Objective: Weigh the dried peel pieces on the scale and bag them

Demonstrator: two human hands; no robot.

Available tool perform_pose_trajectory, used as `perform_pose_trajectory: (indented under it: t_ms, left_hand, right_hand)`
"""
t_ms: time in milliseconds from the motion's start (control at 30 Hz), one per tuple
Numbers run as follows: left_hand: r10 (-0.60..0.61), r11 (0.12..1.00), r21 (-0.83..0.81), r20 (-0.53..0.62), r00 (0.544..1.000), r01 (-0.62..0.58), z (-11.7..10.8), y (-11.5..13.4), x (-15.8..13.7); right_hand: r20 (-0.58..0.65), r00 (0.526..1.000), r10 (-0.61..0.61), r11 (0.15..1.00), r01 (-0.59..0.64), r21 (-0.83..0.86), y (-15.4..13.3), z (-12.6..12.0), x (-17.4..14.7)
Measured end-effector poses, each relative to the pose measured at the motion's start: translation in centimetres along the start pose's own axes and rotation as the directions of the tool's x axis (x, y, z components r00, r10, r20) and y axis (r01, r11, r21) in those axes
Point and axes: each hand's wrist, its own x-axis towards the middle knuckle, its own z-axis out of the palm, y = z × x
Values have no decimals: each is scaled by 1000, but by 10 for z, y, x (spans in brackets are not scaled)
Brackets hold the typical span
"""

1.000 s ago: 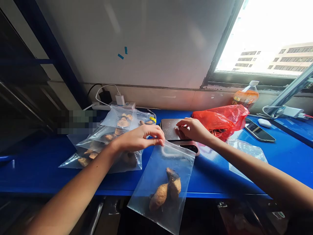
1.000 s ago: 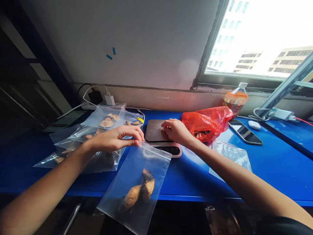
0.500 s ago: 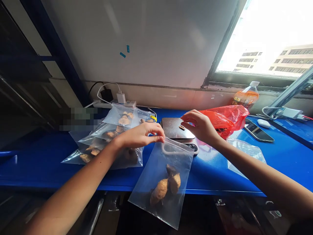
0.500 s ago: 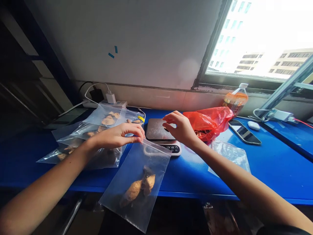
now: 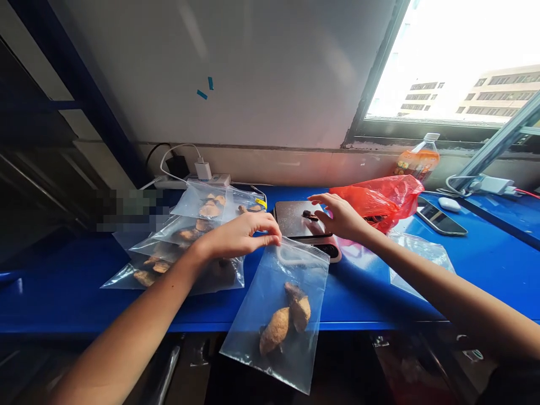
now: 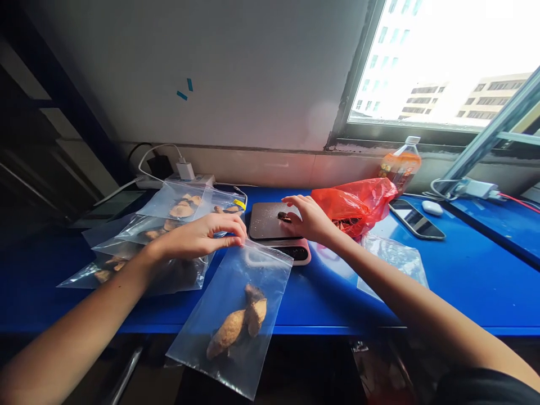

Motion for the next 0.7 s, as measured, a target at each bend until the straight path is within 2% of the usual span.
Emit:
perform_pose_trajectory:
  t_ms: [100,200,400,500,600,633,700]
  left_hand:
    - [14,1000,2,0,1000,-14,1,0,1]
    - [13,1000,6,3,1000,-13,2,-1,2]
    - [10,1000,18,10,1000,-10,2,1,2]
    - [2,1000,29,5,1000,-2,2,1,1]
    - [1,1000,22,-11,1000,-1,1,1,1]
    - [4,1000,11,-15,1000,-4,1,1,1]
    - [12,1000,-23,-29,1000,-13,0,3,1]
  right_hand:
    - [159,985,-70,997,65,36,5,-8,8]
    - [299,934,-197,980,200,19,2,-12,15]
    - [316,918,-240,924,316,-216,-4,-3,16]
    - [243,951,-191,945,245,-216,-9,-5,10]
    - [129,986,-105,994,109,-31,-29,-19,0]
    - [146,986,-84,996,77,55,-39,-24,-4]
    - [260,963,-78,978,23,206,-58,-36,-10]
